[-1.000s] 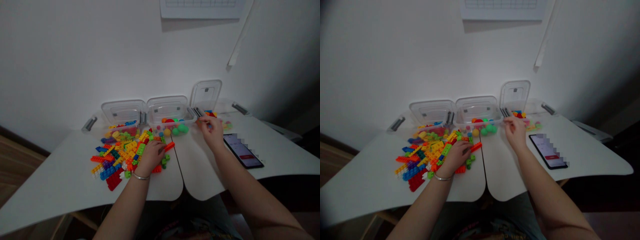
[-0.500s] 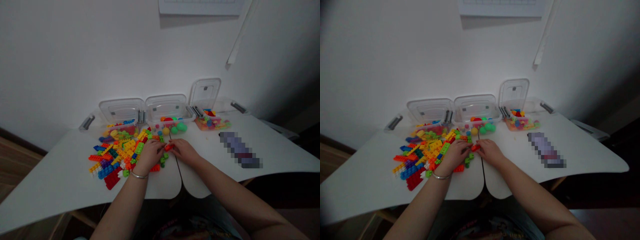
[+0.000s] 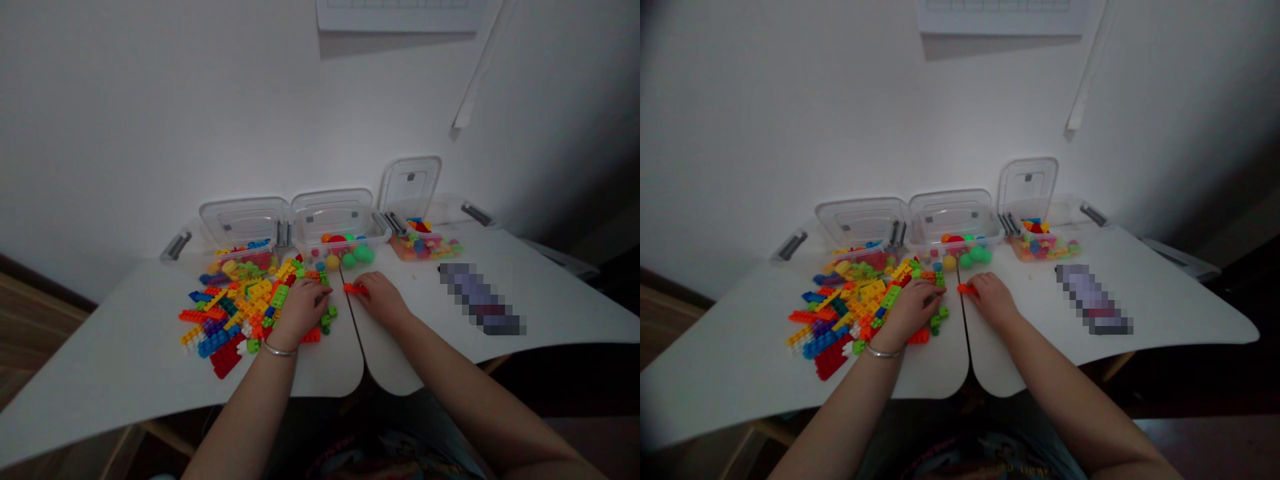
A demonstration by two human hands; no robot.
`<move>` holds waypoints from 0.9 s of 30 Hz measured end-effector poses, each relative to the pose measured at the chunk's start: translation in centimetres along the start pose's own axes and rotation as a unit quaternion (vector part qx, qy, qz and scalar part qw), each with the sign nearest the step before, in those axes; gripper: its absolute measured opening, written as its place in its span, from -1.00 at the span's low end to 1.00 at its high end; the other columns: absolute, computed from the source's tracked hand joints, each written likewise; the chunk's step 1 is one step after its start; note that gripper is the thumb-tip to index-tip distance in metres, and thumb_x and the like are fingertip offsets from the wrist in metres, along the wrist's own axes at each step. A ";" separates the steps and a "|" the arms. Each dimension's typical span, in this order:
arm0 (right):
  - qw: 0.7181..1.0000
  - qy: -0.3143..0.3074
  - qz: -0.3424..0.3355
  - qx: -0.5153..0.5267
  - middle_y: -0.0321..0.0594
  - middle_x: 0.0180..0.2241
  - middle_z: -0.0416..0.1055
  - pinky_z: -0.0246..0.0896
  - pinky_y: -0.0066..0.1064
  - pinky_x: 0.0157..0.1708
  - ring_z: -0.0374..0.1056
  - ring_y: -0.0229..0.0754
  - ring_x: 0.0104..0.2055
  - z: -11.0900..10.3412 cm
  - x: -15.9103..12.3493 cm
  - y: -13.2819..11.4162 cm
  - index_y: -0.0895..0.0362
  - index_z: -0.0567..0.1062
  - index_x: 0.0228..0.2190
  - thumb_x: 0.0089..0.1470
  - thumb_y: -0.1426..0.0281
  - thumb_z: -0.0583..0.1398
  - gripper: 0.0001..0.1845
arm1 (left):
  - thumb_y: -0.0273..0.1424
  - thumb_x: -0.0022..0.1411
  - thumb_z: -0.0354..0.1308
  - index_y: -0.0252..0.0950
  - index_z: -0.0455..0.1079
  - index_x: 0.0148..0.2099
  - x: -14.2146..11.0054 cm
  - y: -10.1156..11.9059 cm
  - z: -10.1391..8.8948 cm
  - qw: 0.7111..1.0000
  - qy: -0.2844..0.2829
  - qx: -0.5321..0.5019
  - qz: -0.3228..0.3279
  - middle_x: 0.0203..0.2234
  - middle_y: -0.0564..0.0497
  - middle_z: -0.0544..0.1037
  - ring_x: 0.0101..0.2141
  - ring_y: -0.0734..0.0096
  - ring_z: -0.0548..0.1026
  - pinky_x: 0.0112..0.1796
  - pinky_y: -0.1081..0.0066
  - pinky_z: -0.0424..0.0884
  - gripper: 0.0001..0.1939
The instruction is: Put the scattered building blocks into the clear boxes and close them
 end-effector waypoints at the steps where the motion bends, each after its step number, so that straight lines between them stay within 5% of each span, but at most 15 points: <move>1: 1.000 0.008 0.001 -0.019 -0.12 -0.27 0.48 0.25 -0.23 -0.10 0.32 -0.04 -0.14 -0.2 0.0 0.1 0.13 0.47 -0.31 0.13 0.43 0.20 -0.95 | -0.47 0.22 0.17 -0.26 0.55 -0.13 0.0 0.0 0.0 1.000 -0.001 0.001 0.000 -0.27 -0.05 0.61 -0.14 0.20 0.45 -0.05 0.16 0.40 -0.81; 6: 0.998 0.010 -0.012 -0.056 -0.12 -0.27 0.47 0.27 -0.20 -0.13 0.30 -0.01 -0.16 -0.4 -0.1 0.2 0.12 0.47 -0.31 0.14 0.39 0.20 -0.93 | -0.47 0.22 0.16 -0.27 0.55 -0.12 0.0 -0.1 0.2 1.000 -0.007 -0.002 -0.002 -0.27 -0.05 0.61 -0.13 0.20 0.44 -0.04 0.16 0.40 -0.80; 12: 0.995 0.032 -0.078 0.051 -0.16 -0.19 0.49 0.28 -0.21 -0.06 0.33 -0.08 -0.10 -0.7 -0.6 -0.6 0.08 0.49 -0.39 0.10 0.41 0.23 -0.97 | -0.48 0.21 0.18 -0.27 0.55 -0.13 0.1 -0.1 0.1 1.000 -0.007 -0.005 0.000 -0.27 -0.04 0.62 -0.14 0.21 0.45 -0.03 0.16 0.39 -0.81; 16: 0.994 0.084 -0.042 0.065 -0.13 -0.14 0.50 0.27 -0.17 -0.02 0.35 -0.04 -0.06 -1.9 -0.8 0.2 0.09 0.51 -0.33 0.01 0.43 0.28 -0.89 | -0.47 0.22 0.17 -0.27 0.55 -0.13 0.1 -0.1 0.2 1.000 -0.006 -0.005 -0.001 -0.26 -0.04 0.62 -0.13 0.21 0.45 -0.04 0.17 0.40 -0.81; 22: 1.000 0.011 -0.019 0.016 -0.13 -0.28 0.51 0.29 -0.17 -0.13 0.36 -0.04 -0.19 -0.5 -0.6 0.4 0.10 0.53 -0.33 0.02 0.39 0.26 -0.89 | -0.46 0.22 0.17 -0.27 0.55 -0.13 0.1 -0.2 0.2 1.000 -0.012 -0.003 -0.005 -0.26 -0.04 0.62 -0.13 0.20 0.44 -0.04 0.17 0.40 -0.81; 27: 0.985 0.127 0.018 0.119 -0.15 -0.30 0.51 0.32 -0.28 -0.29 0.38 -0.11 -0.28 -3.3 -0.3 2.0 0.09 0.51 -0.28 0.05 0.34 0.23 -0.84 | -0.48 0.22 0.16 -0.27 0.55 -0.13 0.1 -0.2 0.1 1.000 -0.022 -0.001 -0.012 -0.25 -0.04 0.62 -0.11 0.19 0.43 -0.02 0.15 0.39 -0.80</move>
Point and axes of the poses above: each hand's wrist, its own x-axis towards the middle knuckle, its own z-axis out of the palm, y = z × x, the point moved 9 cm from there along x, towards the middle knuckle
